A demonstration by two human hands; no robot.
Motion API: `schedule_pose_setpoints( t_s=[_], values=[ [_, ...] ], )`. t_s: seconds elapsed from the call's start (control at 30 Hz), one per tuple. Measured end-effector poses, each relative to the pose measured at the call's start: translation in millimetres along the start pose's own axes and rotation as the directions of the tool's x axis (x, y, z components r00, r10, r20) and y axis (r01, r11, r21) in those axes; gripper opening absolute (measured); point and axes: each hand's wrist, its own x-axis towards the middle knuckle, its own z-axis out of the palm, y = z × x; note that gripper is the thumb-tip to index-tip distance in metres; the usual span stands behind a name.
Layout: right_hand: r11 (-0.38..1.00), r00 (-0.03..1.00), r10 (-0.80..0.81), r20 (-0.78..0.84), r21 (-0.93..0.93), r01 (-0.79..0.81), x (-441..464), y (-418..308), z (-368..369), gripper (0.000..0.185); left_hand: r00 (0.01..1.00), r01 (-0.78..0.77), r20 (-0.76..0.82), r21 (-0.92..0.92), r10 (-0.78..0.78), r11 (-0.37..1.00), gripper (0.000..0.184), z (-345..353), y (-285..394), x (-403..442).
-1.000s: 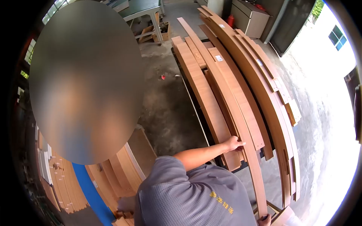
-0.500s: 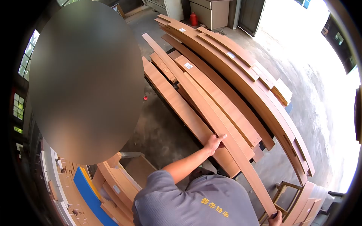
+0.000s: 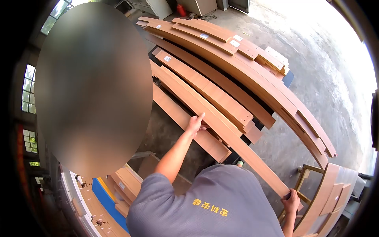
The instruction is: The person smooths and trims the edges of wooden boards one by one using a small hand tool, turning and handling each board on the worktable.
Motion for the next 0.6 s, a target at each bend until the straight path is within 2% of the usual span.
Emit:
schedule_pose_setpoints(
  t_s=[0.07,0.13,0.2,0.27,0.3,0.33,0.4,0.47,0.53,0.6],
  values=[
    [0.999,0.999,-0.044,-0.024,0.008,0.044,4.7,17.6,4.7,0.058,0.997,-0.031,-0.068,0.028,0.033,0.999,0.042,12.0,0.4,-6.7],
    [0.998,0.999,-0.039,-0.031,0.039,0.04,12.4,37.1,10.3,0.073,0.994,-0.061,-0.095,-0.013,0.06,0.998,0.042,27.0,7.6,-10.1],
    [0.998,0.996,-0.047,-0.077,0.032,0.049,18.8,59.8,3.9,0.077,0.995,-0.074,-0.07,-0.032,0.071,0.997,0.043,40.8,15.2,-8.1],
    [0.997,0.991,-0.036,-0.128,0.058,0.044,31.7,74.5,-10.0,0.077,0.991,-0.13,-0.047,-0.121,0.125,0.984,0.04,67.4,28.8,-1.3],
    [0.994,0.982,-0.084,-0.169,0.049,0.093,41.3,71.4,-24.2,0.076,0.99,-0.141,-0.044,-0.209,0.135,0.968,0.039,83.6,42.6,0.9],
    [0.995,0.987,-0.062,-0.15,0.067,0.073,50.4,61.5,-43.5,0.075,0.989,-0.146,-0.039,-0.293,0.141,0.945,0.037,98.0,56.7,5.1],
    [0.997,0.99,-0.052,-0.134,0.051,0.059,70.4,45.9,-70.8,0.074,0.991,-0.136,-0.038,-0.235,0.13,0.962,0.033,111.9,72.9,33.8],
    [0.997,0.987,-0.044,-0.157,0.062,0.055,85.4,41.7,-82.0,0.072,0.991,-0.136,-0.027,-0.272,0.133,0.953,0.032,125.3,80.5,62.1],
    [0.99,0.966,-0.134,-0.222,0.007,0.139,97.7,46.3,-86.9,0.068,0.996,-0.084,-0.044,-0.212,0.077,0.974,0.032,134.1,81.9,89.9],
    [0.992,0.971,-0.114,-0.208,0.028,0.122,107.5,43.6,-93.5,0.064,0.997,-0.072,-0.053,-0.211,0.062,0.975,0.034,147.1,74.0,108.4]
  ],
)
